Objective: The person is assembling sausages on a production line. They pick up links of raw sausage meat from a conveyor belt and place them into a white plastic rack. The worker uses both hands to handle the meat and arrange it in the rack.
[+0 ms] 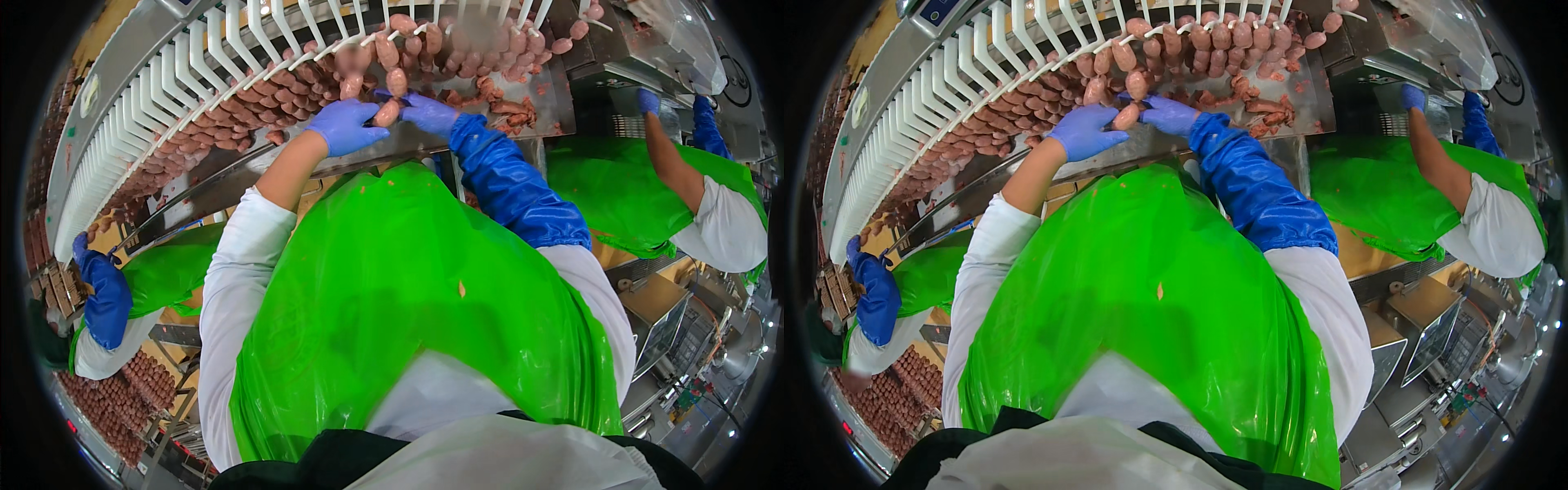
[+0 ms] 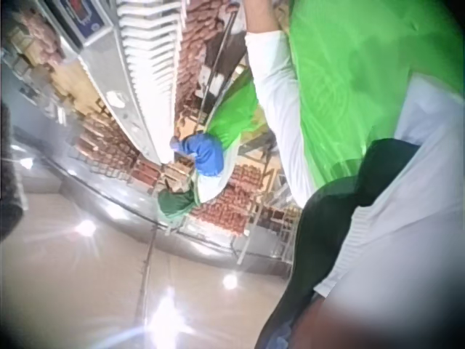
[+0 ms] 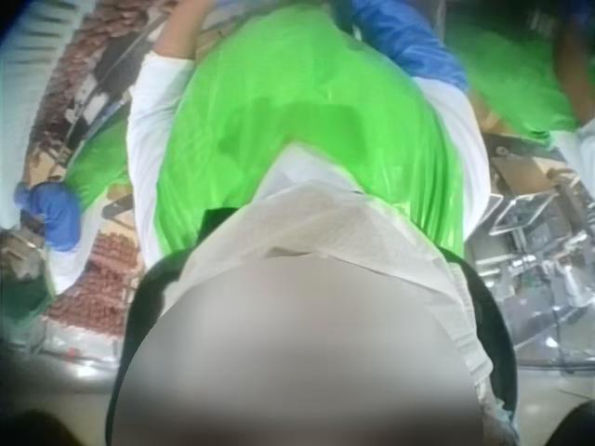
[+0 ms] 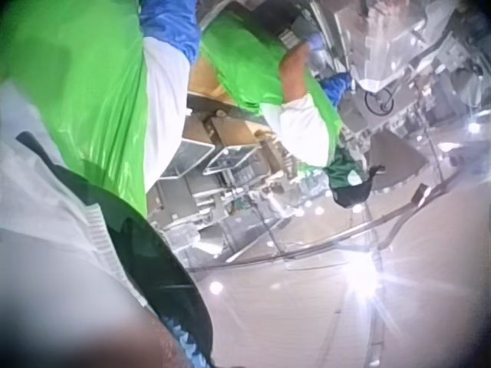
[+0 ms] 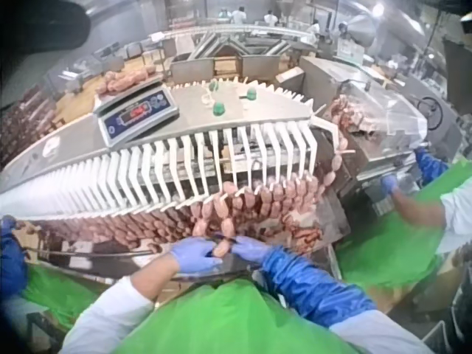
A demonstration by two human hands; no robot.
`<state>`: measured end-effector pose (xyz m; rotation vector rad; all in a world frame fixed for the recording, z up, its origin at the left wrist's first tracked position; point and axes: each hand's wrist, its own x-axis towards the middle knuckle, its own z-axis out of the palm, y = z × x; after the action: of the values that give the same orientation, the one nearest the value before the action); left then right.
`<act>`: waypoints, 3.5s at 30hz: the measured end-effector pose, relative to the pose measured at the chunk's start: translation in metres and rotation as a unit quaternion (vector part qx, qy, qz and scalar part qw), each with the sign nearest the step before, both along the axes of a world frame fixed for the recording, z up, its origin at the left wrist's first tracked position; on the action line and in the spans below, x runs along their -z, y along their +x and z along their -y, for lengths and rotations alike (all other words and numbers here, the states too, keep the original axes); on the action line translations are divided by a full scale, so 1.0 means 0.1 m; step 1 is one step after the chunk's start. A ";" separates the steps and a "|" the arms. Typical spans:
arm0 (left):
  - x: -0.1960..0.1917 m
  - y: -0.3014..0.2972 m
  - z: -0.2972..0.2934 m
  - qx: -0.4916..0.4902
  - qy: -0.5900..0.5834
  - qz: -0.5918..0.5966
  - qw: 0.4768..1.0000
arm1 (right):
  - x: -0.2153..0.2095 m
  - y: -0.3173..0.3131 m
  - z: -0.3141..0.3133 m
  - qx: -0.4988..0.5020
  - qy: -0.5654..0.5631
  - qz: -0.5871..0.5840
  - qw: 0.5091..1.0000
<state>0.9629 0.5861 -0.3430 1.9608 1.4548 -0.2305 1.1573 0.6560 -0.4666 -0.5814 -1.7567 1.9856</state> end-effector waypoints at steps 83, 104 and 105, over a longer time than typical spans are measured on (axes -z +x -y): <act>1.00 0.75 -0.14 -0.200 0.013 0.284 0.938 | 1.26 2.67 -1.17 0.023 0.488 0.530 0.693; 0.49 2.39 -1.77 -0.040 -0.185 0.441 0.877 | -1.05 2.80 -1.16 0.078 0.366 0.274 0.886; 0.52 2.34 -1.69 -0.006 -0.220 0.440 0.871 | -0.99 2.84 -1.11 0.058 0.526 0.342 0.777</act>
<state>1.1969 0.7547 -0.3948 1.3701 0.7179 0.2960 1.4411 0.7674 -0.3679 -0.9833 -2.7423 0.4107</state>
